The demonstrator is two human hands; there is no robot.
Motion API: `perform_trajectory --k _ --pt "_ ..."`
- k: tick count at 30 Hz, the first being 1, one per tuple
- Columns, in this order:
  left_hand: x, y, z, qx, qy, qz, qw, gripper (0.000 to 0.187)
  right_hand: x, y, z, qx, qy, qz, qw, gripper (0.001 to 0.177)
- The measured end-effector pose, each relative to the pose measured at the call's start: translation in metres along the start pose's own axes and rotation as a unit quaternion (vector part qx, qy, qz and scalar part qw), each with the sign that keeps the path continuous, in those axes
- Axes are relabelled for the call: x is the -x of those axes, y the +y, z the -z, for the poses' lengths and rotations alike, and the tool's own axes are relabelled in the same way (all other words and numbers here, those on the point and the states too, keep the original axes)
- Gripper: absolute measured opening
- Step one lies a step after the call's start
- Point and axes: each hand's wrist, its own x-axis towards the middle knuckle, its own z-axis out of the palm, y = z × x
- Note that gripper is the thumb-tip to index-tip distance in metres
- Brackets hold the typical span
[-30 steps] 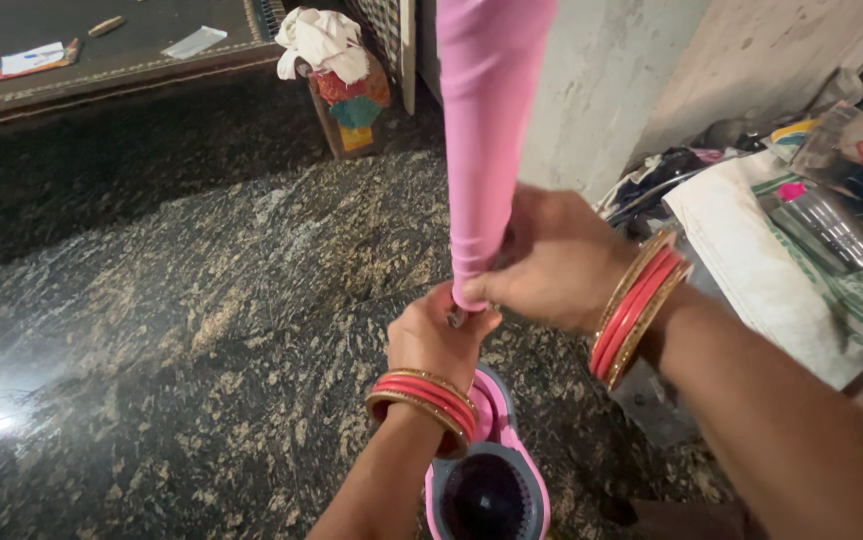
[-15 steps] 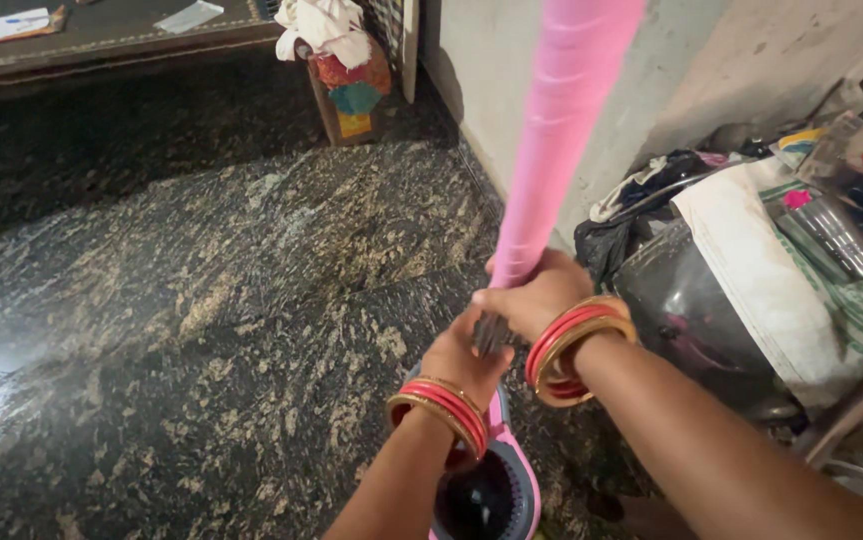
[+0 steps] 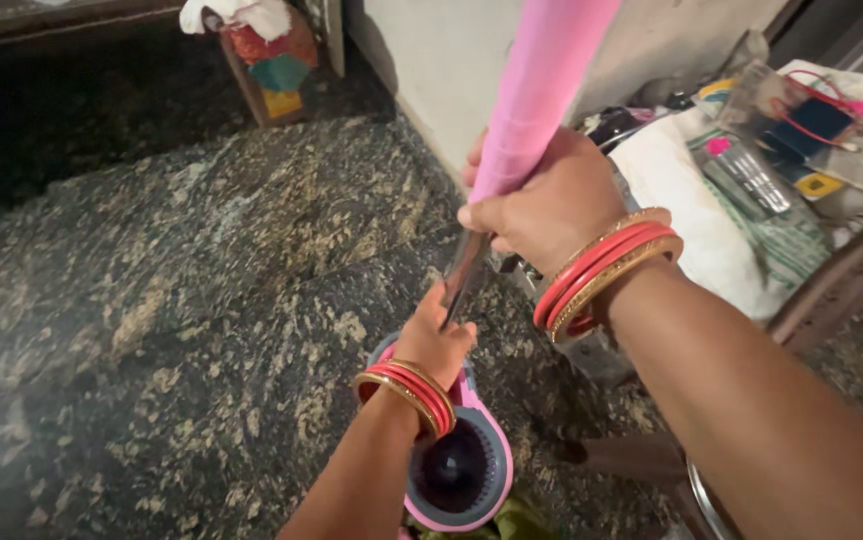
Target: The person assembles a mop by attaching a pink handle to a mop head. They insert the handle into the mop head base and twist it to secure the connection. The person then holds the assembled mop upright.
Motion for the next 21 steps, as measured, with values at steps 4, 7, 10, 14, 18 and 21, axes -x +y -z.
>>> perform_trajectory --k 4,7,10,14,18,21 --pt "-0.009 0.001 -0.001 0.075 -0.025 -0.081 0.994 0.073 0.007 -0.016 0.008 -0.022 -0.008 0.007 1.000 0.033" --pt "-0.010 0.006 -0.002 0.028 0.017 -0.102 0.994 0.069 0.013 -0.017 0.011 -0.028 -0.018 0.056 0.998 0.033" --pt "-0.003 0.019 0.000 -0.133 0.110 -0.082 0.982 0.067 0.020 -0.019 0.013 -0.022 -0.031 0.136 0.990 0.034" --pt "0.000 0.043 -0.012 -0.079 0.150 -0.071 0.983 0.051 0.027 -0.034 0.020 -0.020 -0.045 0.125 0.991 0.036" --pt "0.004 0.067 -0.017 -0.143 0.219 -0.083 0.962 0.044 0.035 -0.048 0.024 -0.061 -0.062 0.172 0.981 0.045" --pt "0.016 0.086 -0.024 -0.085 0.252 -0.097 0.959 0.048 0.044 -0.057 0.031 -0.018 -0.075 0.227 0.971 0.045"
